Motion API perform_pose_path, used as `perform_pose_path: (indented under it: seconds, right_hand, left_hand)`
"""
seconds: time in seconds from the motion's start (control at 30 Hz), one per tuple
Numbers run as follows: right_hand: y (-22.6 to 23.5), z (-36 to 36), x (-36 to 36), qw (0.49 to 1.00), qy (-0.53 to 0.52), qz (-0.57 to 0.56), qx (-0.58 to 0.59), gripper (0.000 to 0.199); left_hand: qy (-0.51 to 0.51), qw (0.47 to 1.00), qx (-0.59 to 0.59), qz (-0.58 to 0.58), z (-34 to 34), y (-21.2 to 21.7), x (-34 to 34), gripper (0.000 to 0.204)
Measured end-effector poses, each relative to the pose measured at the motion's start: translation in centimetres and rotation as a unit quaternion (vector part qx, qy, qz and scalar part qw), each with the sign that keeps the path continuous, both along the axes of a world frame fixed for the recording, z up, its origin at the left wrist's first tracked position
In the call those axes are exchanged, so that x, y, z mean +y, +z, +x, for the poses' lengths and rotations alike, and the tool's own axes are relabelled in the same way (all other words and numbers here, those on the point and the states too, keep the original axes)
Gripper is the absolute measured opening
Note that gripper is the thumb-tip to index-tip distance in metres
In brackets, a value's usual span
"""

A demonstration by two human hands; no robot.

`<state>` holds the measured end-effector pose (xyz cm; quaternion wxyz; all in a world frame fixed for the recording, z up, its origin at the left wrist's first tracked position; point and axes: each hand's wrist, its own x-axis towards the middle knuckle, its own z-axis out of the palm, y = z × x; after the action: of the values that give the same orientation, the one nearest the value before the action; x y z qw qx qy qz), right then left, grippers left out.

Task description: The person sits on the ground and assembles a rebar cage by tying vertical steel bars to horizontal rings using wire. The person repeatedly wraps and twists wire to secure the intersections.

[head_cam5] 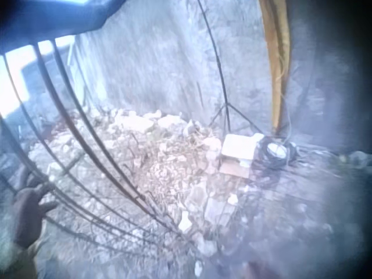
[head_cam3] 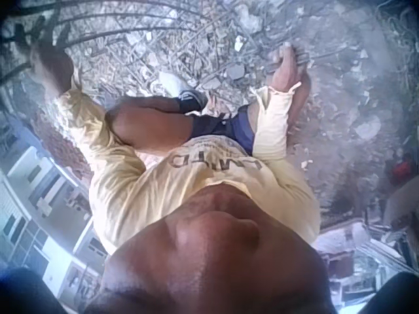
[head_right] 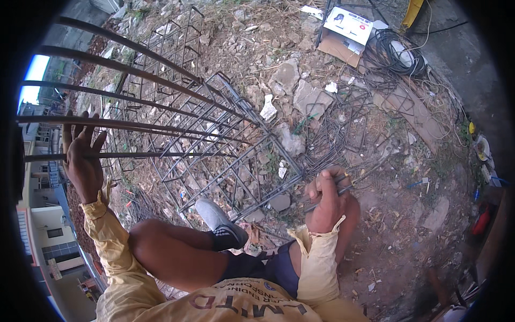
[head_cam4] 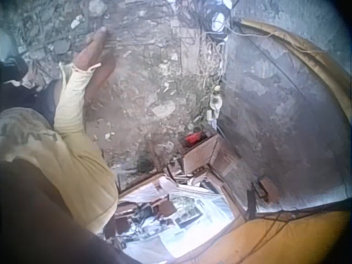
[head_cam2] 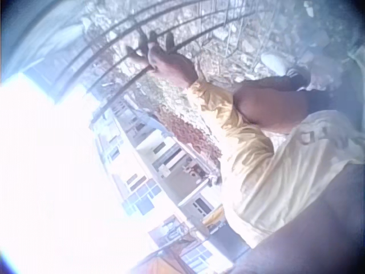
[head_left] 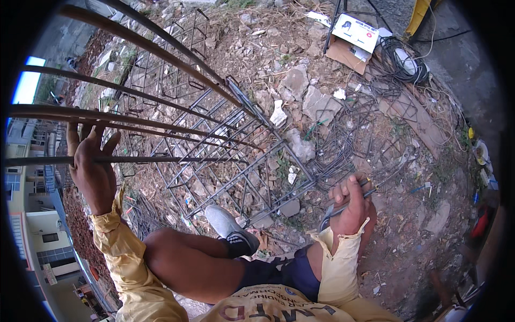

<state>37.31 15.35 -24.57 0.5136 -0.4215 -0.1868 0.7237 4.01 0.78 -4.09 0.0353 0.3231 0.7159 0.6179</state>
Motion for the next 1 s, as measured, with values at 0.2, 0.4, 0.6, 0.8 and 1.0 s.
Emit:
perform_pose_path:
  seconds: [0.2,0.4,0.6,0.8,1.0]
  right_hand:
    - [0.2,-1.0,7.6,0.992,0.036,-0.094,-0.079,0.009]
    - [-0.9,-1.1,11.2,0.959,0.136,-0.212,-0.126,0.013]
    - [-5.2,2.4,7.6,0.916,0.228,-0.251,-0.213,0.022]
    - [-4.4,6.9,2.1,0.848,0.369,-0.287,-0.251,0.024]
    - [-0.9,10.5,2.9,0.815,0.409,-0.352,-0.210,0.022]
  left_hand:
    - [0.110,0.992,0.007,0.056,1.3,-0.4,1.0,0.059]
    - [0.139,0.990,0.023,-0.024,-0.1,0.2,2.5,0.061]
    - [0.159,0.984,-0.049,-0.065,0.9,0.8,2.7,0.055]
    - [0.193,0.963,-0.146,-0.116,1.7,2.3,3.1,0.050]
    - [0.221,0.958,-0.170,-0.073,1.2,1.5,0.7,0.048]
